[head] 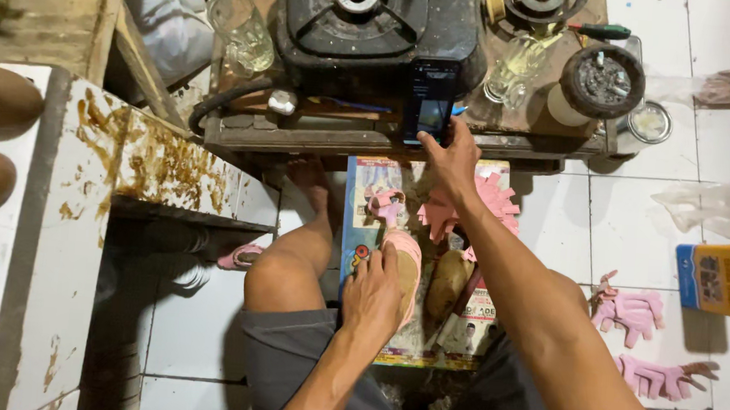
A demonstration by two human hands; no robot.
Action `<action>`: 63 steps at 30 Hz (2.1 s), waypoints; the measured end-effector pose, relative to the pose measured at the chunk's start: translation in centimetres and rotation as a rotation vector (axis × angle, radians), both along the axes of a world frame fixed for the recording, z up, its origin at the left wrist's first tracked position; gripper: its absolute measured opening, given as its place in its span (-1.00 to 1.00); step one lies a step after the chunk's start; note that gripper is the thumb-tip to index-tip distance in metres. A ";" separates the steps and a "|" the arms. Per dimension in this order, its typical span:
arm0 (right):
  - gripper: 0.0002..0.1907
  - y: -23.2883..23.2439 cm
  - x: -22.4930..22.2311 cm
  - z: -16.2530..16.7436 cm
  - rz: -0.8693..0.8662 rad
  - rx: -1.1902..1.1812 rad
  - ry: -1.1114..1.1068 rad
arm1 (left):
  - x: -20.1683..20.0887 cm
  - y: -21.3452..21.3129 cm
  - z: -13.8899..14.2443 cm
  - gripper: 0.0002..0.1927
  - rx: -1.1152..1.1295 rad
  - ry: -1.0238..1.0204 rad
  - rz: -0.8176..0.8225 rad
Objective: The person sits on the floor and assembles a pink sandal by wrapping a pink strap around a wooden last. They use a cylindrical tool to press and smooth the strap into place, then remove the last and inspect the finished sandal.
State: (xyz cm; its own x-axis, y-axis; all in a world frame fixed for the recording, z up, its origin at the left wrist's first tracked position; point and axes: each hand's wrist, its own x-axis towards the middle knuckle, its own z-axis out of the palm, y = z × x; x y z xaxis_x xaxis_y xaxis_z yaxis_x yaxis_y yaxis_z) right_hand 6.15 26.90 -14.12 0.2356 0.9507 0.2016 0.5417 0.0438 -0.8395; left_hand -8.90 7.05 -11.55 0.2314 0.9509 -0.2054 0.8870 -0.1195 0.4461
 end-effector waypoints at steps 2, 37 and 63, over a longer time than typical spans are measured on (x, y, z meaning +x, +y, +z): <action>-0.47 0.0 0.2 0.0 0.034 -0.027 0.084 | 0.0 -0.1 0.2 -0.15 0.096 0.023 0.009; -0.22 -0.1 -1.4 0.0 0.056 0.044 -0.012 | -0.5 -0.7 1.0 -0.58 0.044 -0.214 0.069; -0.41 -0.6 3.8 0.7 0.200 -0.005 0.118 | -3.0 1.1 3.6 -0.60 -0.478 -1.629 0.660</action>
State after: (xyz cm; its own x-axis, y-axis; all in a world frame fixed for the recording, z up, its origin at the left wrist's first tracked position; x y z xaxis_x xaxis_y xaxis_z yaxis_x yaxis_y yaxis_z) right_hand 9.95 26.26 -13.40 0.0643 0.9817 0.1794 0.4206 0.1364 -0.8969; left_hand -11.95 8.18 -7.98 0.1095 0.8935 -0.4355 -0.5763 0.4141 0.7046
